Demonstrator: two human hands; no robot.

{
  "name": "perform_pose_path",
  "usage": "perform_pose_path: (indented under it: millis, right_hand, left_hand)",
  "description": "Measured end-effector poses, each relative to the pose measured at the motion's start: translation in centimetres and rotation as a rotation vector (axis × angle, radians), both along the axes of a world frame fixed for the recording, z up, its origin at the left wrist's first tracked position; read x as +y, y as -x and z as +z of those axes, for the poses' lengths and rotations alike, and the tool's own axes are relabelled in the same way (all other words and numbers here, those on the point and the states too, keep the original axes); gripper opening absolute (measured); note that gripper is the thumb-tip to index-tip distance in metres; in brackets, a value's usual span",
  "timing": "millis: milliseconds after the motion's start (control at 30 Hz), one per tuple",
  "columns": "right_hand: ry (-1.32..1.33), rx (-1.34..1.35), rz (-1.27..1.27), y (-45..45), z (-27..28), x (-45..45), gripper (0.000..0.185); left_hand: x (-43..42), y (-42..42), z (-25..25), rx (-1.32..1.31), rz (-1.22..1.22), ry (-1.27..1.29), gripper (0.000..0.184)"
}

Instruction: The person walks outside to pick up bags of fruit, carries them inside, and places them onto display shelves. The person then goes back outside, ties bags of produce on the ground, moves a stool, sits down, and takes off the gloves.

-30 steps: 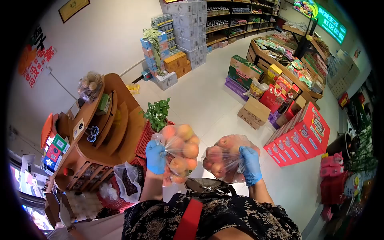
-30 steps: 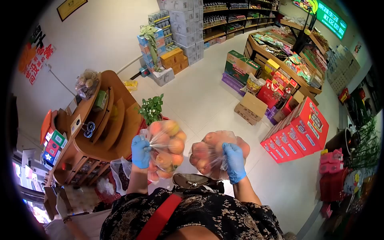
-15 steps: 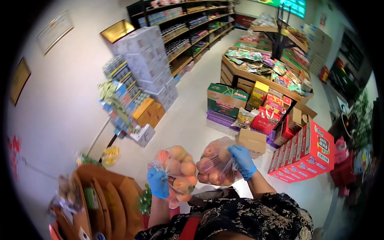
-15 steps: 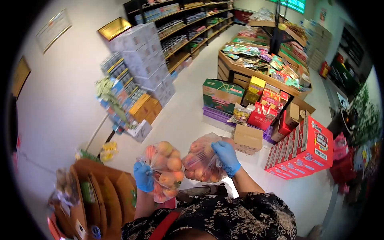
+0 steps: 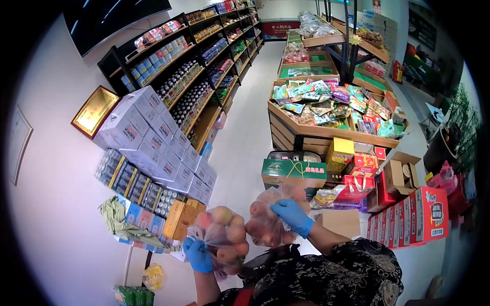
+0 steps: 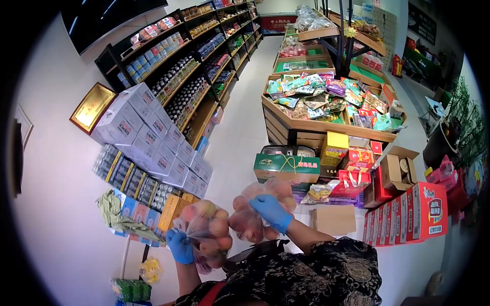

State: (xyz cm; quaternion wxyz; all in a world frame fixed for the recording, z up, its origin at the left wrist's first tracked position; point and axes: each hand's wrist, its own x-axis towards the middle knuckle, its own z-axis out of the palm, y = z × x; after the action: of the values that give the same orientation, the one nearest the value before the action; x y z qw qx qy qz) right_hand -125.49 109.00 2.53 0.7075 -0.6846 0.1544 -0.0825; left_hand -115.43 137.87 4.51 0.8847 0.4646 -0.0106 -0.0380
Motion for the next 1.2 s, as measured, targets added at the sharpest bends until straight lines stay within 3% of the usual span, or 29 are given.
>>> perform_pose_path:
  millis: [133, 267, 367, 533, 800, 867, 1000, 1100, 1133, 1200]
  right_hand:
    - [-0.022, -0.054, -0.075, -12.8, 0.6, -4.1, 0.027]
    - [-0.116, -0.064, -0.217, -24.7, 0.6, -7.7, 0.026]
    - [-0.073, 0.004, -0.277, -32.3, 1.4, -11.0, 0.024]
    - [-0.161, -0.053, -0.429, -43.6, 2.1, -16.0, 0.024]
    - [0.075, 0.063, -0.340, -64.4, 1.5, -30.6, 0.029]
    - [0.022, 0.094, -0.315, -69.6, 0.4, -34.3, 0.030]
    - [0.051, 0.006, -0.300, -80.1, 1.4, -42.0, 0.028]
    - [0.005, 0.024, -0.254, -88.8, 1.0, -48.6, 0.026]
    - [-0.011, -0.017, -0.269, -91.6, 1.1, -50.8, 0.026]
    - [-0.050, -0.095, -0.301, -97.2, 1.0, -54.7, 0.025]
  left_hand:
    - [-3.7, -13.4, 0.3, -0.028, -0.055, 0.026, 0.029]
    - [-8.6, -26.5, 1.2, -0.045, -0.115, -0.128, 0.026]
    - [-11.3, -37.0, -0.1, -0.101, -0.301, -0.063, 0.026]
    - [-19.4, -52.6, 0.3, 0.012, -0.344, -0.097, 0.029]
    - [-36.7, -75.6, -0.7, -0.003, -0.400, -0.143, 0.030]
    - [-38.8, -80.3, -0.6, 0.027, -0.399, -0.223, 0.031]
    - [-45.0, -89.9, 0.2, -0.103, -0.395, -0.122, 0.031]
    - [-50.7, -96.2, 1.7, 0.026, -0.190, -0.082, 0.031]
    - [-51.6, -99.9, 0.8, -0.086, -0.321, -0.086, 0.029]
    - [-55.7, -105.4, -0.5, -0.096, -0.348, -0.056, 0.028]
